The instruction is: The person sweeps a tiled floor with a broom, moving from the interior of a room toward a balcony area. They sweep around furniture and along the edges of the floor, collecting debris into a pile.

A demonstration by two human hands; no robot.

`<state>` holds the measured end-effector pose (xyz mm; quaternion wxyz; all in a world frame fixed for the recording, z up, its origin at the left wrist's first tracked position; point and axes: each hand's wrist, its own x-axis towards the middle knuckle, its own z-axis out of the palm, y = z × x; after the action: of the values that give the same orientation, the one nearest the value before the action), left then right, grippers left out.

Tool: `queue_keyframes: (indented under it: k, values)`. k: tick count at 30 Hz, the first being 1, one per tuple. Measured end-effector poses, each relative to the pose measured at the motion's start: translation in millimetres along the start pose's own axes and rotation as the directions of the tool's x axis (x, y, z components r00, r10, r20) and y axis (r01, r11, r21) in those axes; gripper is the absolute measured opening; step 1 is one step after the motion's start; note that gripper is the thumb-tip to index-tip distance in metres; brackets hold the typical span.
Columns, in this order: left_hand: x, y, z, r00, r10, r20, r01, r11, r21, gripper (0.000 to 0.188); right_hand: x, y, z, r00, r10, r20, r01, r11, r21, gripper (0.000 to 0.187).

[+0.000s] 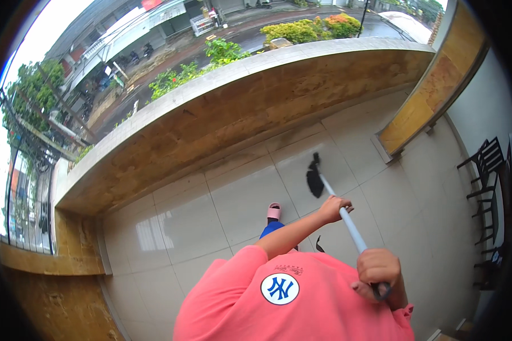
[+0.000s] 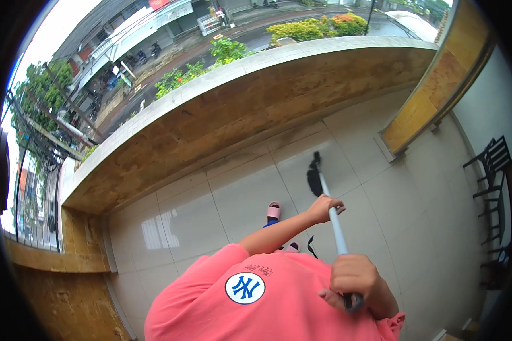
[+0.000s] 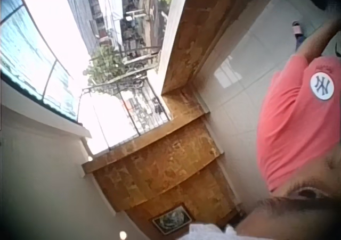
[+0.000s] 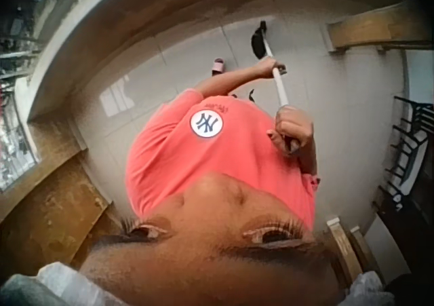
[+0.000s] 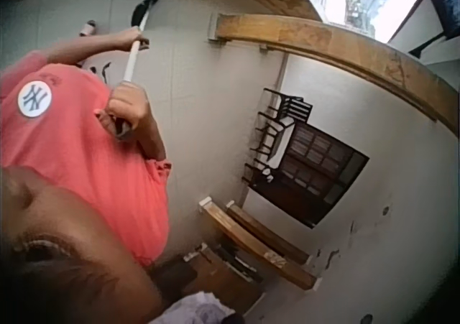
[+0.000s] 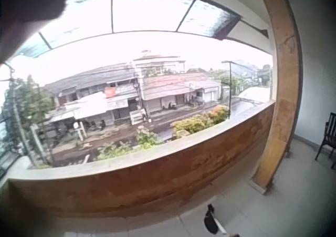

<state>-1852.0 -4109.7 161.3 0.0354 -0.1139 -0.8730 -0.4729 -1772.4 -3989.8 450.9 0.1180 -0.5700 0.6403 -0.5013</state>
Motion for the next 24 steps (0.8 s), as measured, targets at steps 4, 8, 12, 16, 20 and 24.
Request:
queue_keyframes:
  k: [4, 8, 12, 16, 20, 24]
  values:
    - [34, 51, -38, 0.985, 0.173, 0.029, -0.172, 0.984, -0.042, 0.024, -1, -17, -38, 0.947, -0.259, -0.190, 0.285, 0.951, 0.119, 0.029]
    - [28, 86, -93, 0.957, 0.131, 0.258, -0.152, 0.986, 0.066, 0.027, 0, -33, -97, 0.911, -0.367, -0.188, 0.408, 0.869, 0.281, 0.027]
    - [12, 28, -122, 0.979, 0.082, 0.185, -0.099, 0.991, 0.085, 0.016, 22, 4, -80, 0.812, -0.015, -0.583, 0.298, 0.870, 0.393, 0.031]
    - [26, -23, -133, 0.984, 0.035, 0.177, -0.051, 0.995, 0.084, 0.012, 73, 52, -71, 0.803, 0.109, -0.585, 0.190, 0.885, 0.426, 0.031]
    - [77, -58, -114, 0.982, 0.080, 0.171, -0.086, 0.996, 0.030, 0.014, 124, 71, -48, 0.924, 0.076, -0.374, -0.016, 0.987, 0.162, 0.029]
    - [130, -102, -94, 0.974, 0.223, 0.026, -0.221, 0.973, -0.069, 0.014, 161, 103, -23, 0.978, 0.122, -0.170, -0.136, 0.988, -0.074, 0.033]
